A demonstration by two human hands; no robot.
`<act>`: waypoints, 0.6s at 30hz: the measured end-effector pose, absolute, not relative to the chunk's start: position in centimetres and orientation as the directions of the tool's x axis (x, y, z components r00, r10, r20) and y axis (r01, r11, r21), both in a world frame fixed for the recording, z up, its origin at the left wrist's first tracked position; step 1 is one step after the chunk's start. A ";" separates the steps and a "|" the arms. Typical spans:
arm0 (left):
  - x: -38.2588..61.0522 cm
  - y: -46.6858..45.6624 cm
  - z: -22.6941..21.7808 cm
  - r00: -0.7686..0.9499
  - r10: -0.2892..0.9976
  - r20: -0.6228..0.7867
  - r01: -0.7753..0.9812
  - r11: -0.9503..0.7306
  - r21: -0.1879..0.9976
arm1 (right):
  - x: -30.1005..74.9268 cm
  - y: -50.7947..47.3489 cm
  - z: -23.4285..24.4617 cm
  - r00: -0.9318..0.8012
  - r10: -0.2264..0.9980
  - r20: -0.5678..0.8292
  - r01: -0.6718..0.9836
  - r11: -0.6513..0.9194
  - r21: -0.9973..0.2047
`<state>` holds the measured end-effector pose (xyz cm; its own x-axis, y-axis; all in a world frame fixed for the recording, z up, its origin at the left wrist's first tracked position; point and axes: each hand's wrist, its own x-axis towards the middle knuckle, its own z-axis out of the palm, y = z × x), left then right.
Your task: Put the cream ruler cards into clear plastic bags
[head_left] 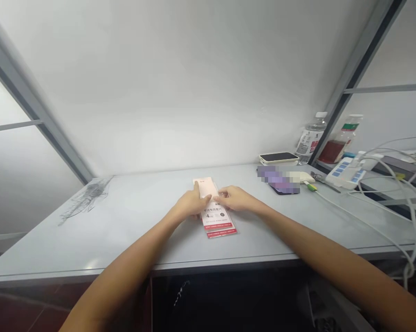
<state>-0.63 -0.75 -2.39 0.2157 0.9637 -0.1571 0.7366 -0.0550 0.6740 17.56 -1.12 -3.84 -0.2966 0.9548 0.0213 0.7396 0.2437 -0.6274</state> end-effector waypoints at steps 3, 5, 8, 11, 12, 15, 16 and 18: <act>-1.2 -0.7 -1.6 0.154 0.985 -0.082 0.801 -0.076 0.594 | 17.9 -1.1 -3.5 -0.238 0.967 0.086 0.774 0.242 -0.585; -1.6 -0.5 -1.1 0.110 0.993 -0.031 0.836 -0.075 0.543 | 18.1 -1.2 -3.2 -0.196 0.974 0.116 0.778 0.226 -0.587; -1.8 -0.3 -0.6 0.103 0.992 0.067 0.865 -0.123 0.487 | 18.2 -1.5 -2.5 -0.202 0.974 0.097 0.753 0.218 -0.621; -1.6 -0.6 -0.5 0.183 0.976 0.113 0.851 -0.215 0.478 | 18.1 -2.0 -2.0 -0.236 0.969 0.077 0.751 0.232 -0.618; -1.4 -0.8 -0.4 0.229 0.966 0.121 0.838 -0.259 0.481 | 17.9 -2.2 -1.8 -0.249 0.966 0.071 0.753 0.239 -0.613; -0.9 -1.4 -0.5 0.337 0.925 0.176 0.812 -0.380 0.443 | 17.5 -2.6 -1.6 -0.279 0.958 0.065 0.758 0.261 -0.598; -0.8 -1.6 -0.6 0.343 0.920 0.191 0.821 -0.392 0.415 | 17.4 -2.7 -1.5 -0.283 0.957 0.069 0.758 0.267 -0.594; -0.7 -1.6 -0.7 0.325 0.924 0.199 0.864 -0.376 0.336 | 17.3 -2.9 -1.5 -0.281 0.957 0.075 0.760 0.270 -0.591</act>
<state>-0.74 -1.55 -0.67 0.3253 0.9245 0.1989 0.8636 -0.3761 0.3359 17.26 -2.87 -1.48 -0.2814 0.9567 0.0749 0.7602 0.2699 -0.5910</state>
